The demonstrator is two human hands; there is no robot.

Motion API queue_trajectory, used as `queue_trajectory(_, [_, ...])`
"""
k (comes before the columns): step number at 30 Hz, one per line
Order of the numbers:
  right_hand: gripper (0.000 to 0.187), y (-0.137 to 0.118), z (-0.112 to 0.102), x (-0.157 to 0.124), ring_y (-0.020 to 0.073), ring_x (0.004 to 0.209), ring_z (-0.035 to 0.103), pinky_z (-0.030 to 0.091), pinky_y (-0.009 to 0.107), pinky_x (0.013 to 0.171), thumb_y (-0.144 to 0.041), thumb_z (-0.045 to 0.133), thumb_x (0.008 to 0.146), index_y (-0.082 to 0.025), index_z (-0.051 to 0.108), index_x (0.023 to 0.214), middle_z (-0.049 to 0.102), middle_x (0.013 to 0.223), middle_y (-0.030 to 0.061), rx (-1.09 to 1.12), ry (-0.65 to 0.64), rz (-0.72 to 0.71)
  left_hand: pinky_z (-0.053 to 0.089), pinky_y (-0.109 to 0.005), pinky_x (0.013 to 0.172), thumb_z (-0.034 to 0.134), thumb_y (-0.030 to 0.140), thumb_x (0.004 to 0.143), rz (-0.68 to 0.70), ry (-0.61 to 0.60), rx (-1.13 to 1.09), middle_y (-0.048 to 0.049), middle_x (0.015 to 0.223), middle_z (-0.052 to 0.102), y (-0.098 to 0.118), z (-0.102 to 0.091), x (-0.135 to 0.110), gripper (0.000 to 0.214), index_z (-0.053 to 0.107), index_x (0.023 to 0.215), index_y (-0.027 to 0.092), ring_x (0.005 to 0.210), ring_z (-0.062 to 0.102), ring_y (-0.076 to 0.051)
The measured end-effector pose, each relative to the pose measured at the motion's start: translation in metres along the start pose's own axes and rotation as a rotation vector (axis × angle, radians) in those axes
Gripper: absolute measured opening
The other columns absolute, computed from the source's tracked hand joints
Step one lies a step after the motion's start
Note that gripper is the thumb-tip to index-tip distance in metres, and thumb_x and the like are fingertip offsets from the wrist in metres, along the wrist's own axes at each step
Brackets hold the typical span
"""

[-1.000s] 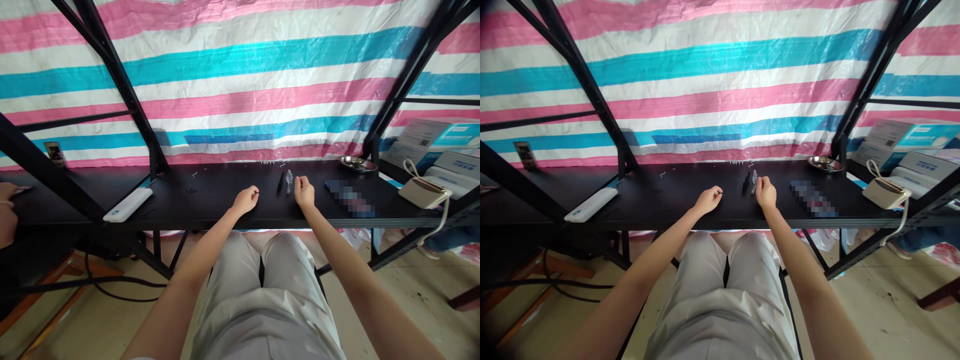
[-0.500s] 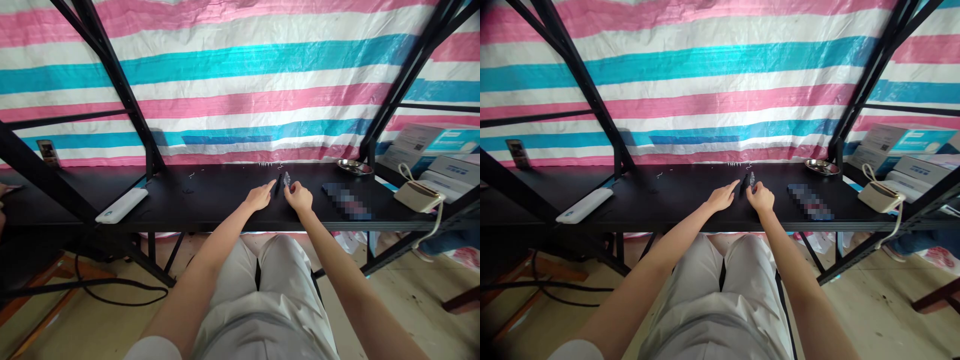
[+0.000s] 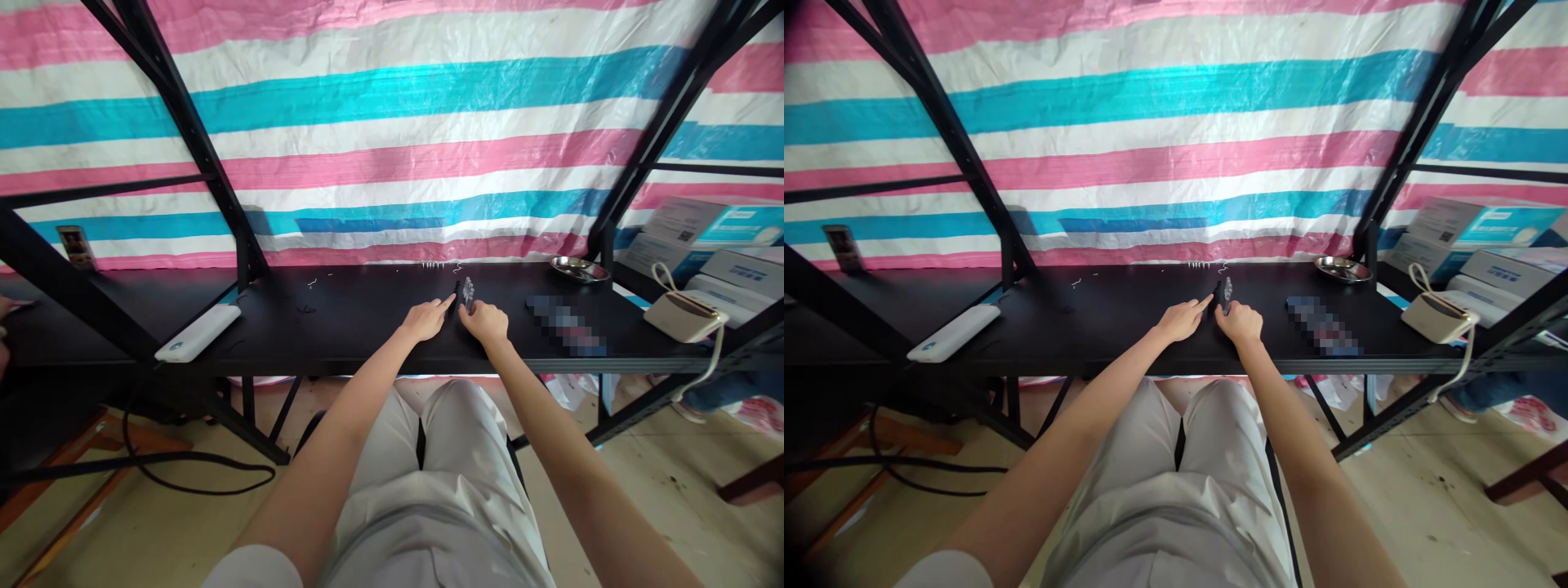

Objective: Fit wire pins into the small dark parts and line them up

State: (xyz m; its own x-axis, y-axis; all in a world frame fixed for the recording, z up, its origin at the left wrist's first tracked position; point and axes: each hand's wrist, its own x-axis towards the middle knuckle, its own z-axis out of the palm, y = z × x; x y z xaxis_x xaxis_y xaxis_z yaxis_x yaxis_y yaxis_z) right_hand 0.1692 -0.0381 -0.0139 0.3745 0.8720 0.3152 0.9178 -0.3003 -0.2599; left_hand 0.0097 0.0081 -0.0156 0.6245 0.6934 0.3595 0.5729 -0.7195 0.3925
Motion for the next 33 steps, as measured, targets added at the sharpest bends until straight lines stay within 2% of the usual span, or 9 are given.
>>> queue_trajectory(7, [0.044,0.001,-0.001,0.0,0.0264,0.08,0.064,0.044,0.034,0.07,-0.053,0.042,0.081,-0.016,0.064,0.087,0.066,0.081,0.0137,-0.009,-0.025,-0.007,0.042,-0.023,0.073,0.04,0.027,0.09,0.039,0.026,0.235,-0.0066,0.1,0.058,0.001,-0.002,-0.004,0.041,0.044,0.131,0.024,0.089,0.058,-0.018])
queue_trajectory(13, [0.045,0.001,-0.002,0.0,0.0272,0.081,0.064,0.044,0.035,0.071,-0.054,0.041,0.082,-0.015,0.062,0.091,0.066,0.083,0.0135,-0.022,-0.037,-0.008,0.043,-0.022,0.069,0.039,0.028,0.091,0.06,0.078,0.344,-0.0037,0.098,0.061,0.003,-0.006,-0.005,0.025,0.057,0.108,0.022,0.088,0.059,-0.015])
queue_trajectory(16, [0.043,0.001,-0.001,0.0,0.0272,0.081,0.064,0.044,0.035,0.071,-0.053,0.042,0.082,-0.016,0.062,0.09,0.066,0.082,0.0127,-0.021,-0.038,-0.01,0.043,-0.021,0.067,0.04,0.029,0.091,0.062,0.118,0.333,-0.003,0.095,0.061,0.002,-0.005,-0.005,0.022,0.059,0.1,0.021,0.085,0.06,-0.014])
queue_trajectory(28, [0.039,0.001,0.001,0.0,0.026,0.079,0.064,0.043,0.033,0.068,-0.049,0.042,0.083,-0.017,0.063,0.09,0.067,0.083,0.013,-0.032,-0.029,-0.035,0.04,-0.02,0.059,0.045,0.03,0.089,-0.005,0.368,0.156,-0.0025,0.089,0.06,-0.002,-0.007,-0.012,0.019,0.058,0.096,0.02,0.071,0.057,-0.011])
queue_trajectory(33, [0.033,0.002,0.003,0.0,0.0231,0.077,0.064,0.04,0.029,0.066,-0.041,0.04,0.087,-0.017,0.062,0.091,0.067,0.083,0.0118,-0.056,-0.013,-0.138,0.04,-0.02,0.059,0.047,0.03,0.088,-0.022,0.447,0.052,-0.0013,0.084,0.059,-0.007,-0.007,-0.013,0.018,0.059,0.096,0.02,0.063,0.053,-0.009])
